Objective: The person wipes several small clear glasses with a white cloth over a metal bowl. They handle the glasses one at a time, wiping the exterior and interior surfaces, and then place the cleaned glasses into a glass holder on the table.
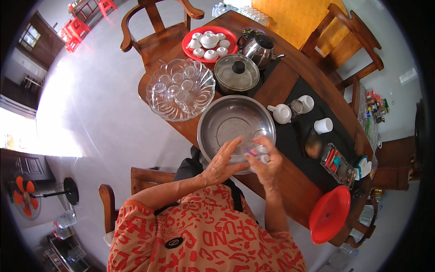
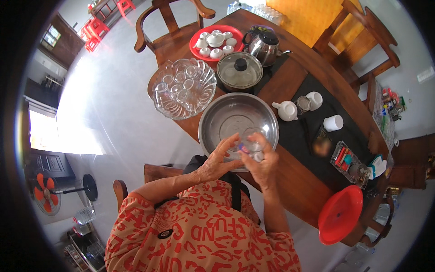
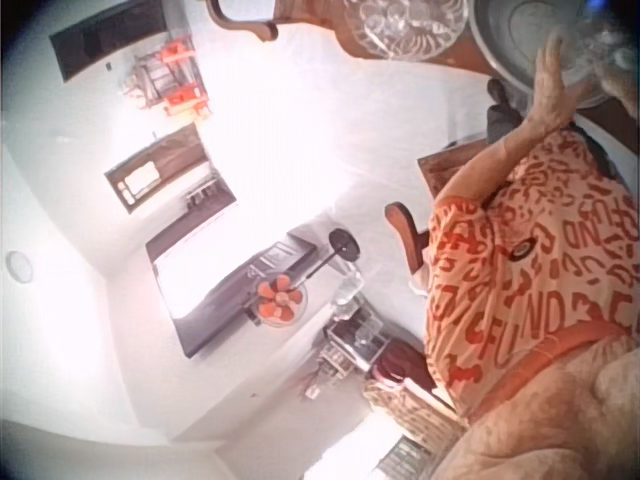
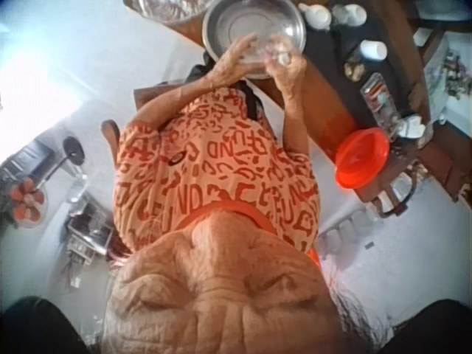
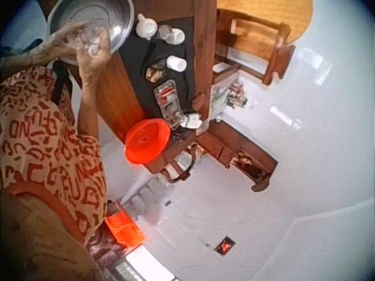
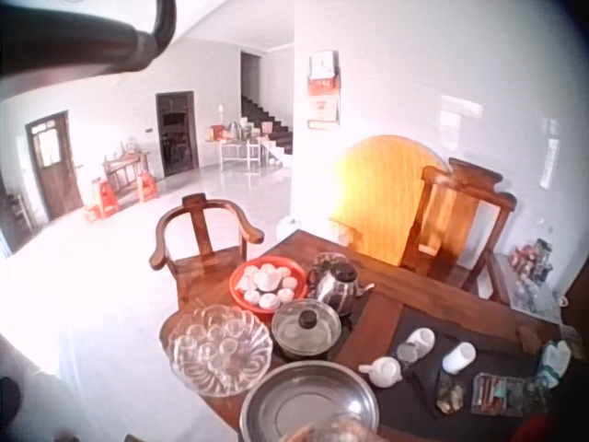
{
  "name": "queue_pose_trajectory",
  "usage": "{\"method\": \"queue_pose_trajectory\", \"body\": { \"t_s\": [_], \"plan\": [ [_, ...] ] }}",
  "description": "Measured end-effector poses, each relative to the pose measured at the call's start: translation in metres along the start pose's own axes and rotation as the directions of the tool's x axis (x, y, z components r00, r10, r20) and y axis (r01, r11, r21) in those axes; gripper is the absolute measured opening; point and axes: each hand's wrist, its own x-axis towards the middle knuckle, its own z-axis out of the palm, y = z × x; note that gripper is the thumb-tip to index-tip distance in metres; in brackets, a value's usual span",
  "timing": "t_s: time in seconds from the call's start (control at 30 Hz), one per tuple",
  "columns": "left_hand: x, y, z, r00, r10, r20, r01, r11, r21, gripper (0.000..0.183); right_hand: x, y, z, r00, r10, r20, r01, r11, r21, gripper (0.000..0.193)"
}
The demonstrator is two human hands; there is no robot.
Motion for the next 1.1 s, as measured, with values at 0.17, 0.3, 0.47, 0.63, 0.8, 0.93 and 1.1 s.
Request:
{"method": "queue_pose_trajectory", "body": {
  "t_s": [0.17, 0.3, 0.47, 0.63, 0.8, 0.93, 1.1],
  "plan": [
    [-0.017, -0.024, -0.016, 0.932, 0.26, 0.251, -0.362, 0.664, 0.655, 0.054, 0.031, -0.039, -0.039, 0.81, -0.53, 0.251, 0.471, 0.334, -0.816, 0.069],
    [-0.028, -0.046, -0.015, 0.882, 0.214, 0.42, -0.46, 0.58, 0.672, 0.044, 0.055, -0.061, -0.041, 0.763, -0.397, 0.51, 0.512, -0.11, -0.852, 0.073],
    [-0.023, -0.043, -0.024, 0.848, 0.127, 0.514, -0.482, 0.585, 0.652, 0.038, 0.067, -0.075, -0.037, 0.738, -0.326, 0.591, 0.557, -0.2, -0.806, 0.071],
    [-0.022, -0.043, -0.027, 0.848, 0.069, 0.526, -0.458, 0.595, 0.66, 0.034, 0.072, -0.076, -0.038, 0.706, -0.35, 0.616, 0.542, -0.294, -0.788, 0.071],
    [-0.022, -0.045, -0.027, 0.872, 0.145, 0.467, -0.448, 0.62, 0.644, 0.014, 0.071, -0.093, -0.035, 0.657, -0.374, 0.654, 0.491, -0.446, -0.748, 0.068],
    [-0.017, -0.034, -0.029, 0.887, 0.119, 0.447, -0.401, 0.68, 0.615, 0.025, 0.078, -0.105, -0.034, 0.585, -0.456, 0.671, 0.448, -0.508, -0.736, 0.042],
    [-0.014, -0.037, -0.027, 0.888, 0.048, 0.457, -0.354, 0.704, 0.615, 0.036, 0.082, -0.116, -0.034, 0.548, -0.492, 0.677, 0.411, -0.546, -0.73, 0.041]
  ]
}}
